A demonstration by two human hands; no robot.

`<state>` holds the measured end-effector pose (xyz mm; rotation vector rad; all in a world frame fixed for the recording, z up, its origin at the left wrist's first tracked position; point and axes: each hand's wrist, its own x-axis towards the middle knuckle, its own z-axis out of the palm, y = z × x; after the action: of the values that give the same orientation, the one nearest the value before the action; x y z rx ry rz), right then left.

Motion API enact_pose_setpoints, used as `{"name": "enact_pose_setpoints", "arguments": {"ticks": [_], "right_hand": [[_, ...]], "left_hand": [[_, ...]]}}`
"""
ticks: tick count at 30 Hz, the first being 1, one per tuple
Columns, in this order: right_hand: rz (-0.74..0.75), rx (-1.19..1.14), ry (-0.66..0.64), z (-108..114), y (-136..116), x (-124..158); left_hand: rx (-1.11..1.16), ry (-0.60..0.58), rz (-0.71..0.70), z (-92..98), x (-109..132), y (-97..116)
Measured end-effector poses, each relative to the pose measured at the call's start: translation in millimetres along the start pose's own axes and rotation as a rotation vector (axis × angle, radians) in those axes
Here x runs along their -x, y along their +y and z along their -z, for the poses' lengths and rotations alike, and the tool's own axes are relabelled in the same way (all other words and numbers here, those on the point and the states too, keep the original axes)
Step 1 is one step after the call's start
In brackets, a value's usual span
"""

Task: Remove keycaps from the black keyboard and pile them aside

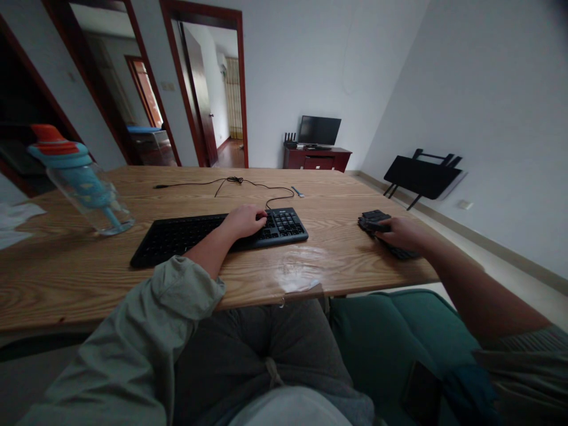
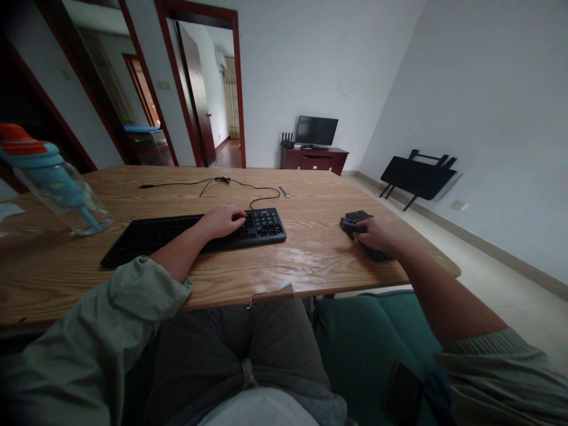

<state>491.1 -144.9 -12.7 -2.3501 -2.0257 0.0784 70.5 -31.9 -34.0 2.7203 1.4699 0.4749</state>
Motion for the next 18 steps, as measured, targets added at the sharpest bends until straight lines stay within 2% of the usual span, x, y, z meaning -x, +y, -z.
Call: {"name": "enact_pose_setpoints", "arguments": {"ticks": [8,18], "right_hand": [[0.020,0.016,0.040,-4,10,-8],[0.003,0.009,0.072,-7,7,-2]], "left_hand": [[0.001,-0.003,-0.010,-0.1,0,0],[-0.008,0.001,-0.004,0.5,1,-1]]}}
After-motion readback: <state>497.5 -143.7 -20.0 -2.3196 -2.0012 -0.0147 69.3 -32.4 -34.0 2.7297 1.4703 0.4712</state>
